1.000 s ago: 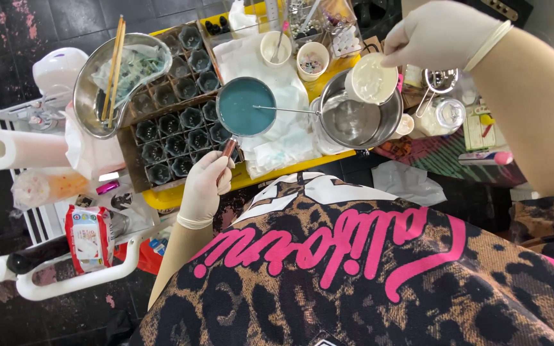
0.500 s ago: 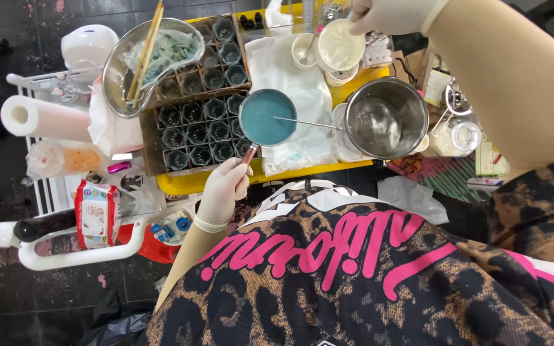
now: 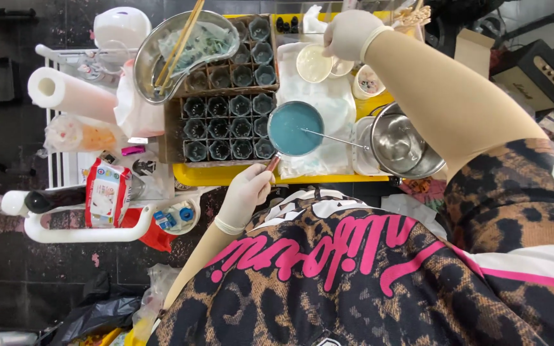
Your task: Stirring and preparing colored wax in a melting pot at a candle studio workstation.
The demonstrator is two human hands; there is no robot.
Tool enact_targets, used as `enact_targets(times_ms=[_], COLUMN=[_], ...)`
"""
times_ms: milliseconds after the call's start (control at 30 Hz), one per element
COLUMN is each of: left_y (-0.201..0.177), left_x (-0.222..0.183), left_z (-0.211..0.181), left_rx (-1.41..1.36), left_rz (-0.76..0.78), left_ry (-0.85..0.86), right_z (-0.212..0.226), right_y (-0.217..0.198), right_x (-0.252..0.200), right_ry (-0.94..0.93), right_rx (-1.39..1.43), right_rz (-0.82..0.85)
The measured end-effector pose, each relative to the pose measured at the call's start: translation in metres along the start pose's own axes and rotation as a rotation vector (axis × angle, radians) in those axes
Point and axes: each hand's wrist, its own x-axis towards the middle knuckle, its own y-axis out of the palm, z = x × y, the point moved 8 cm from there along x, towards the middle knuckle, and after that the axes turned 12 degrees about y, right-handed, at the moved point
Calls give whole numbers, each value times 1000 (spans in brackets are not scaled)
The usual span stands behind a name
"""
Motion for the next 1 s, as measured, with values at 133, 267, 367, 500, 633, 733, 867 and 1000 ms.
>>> enact_targets(times_ms=[133,267,367,500,633,733,867,1000], left_y=[-2,-1,0,1,1,1,3,6], left_x=[1,2,0,0,0,1,1,2], left_z=[8,11,6,8,4,11,12,9], left_rx=[-14,-36,-11,-80,-26,-125,-128,-107], left_rz=[-5,-9,-16,-24,-16,-30,-34,-41], left_ry=[-11,-48,-46,-54,-2,-57,-62,-89], right_z=[13,16,23,29,32,26,22,16], right_y=[19,37,47,60,66,73,73,67], right_x=[9,22,28,36,38,48,47,43], right_ry=[19,13,9,33,28,23,61,111], right_rx=[-5,-37,-58,-109,-145,-112,-131,-100], right_rz=[33,30,52,96,113,77,115,135])
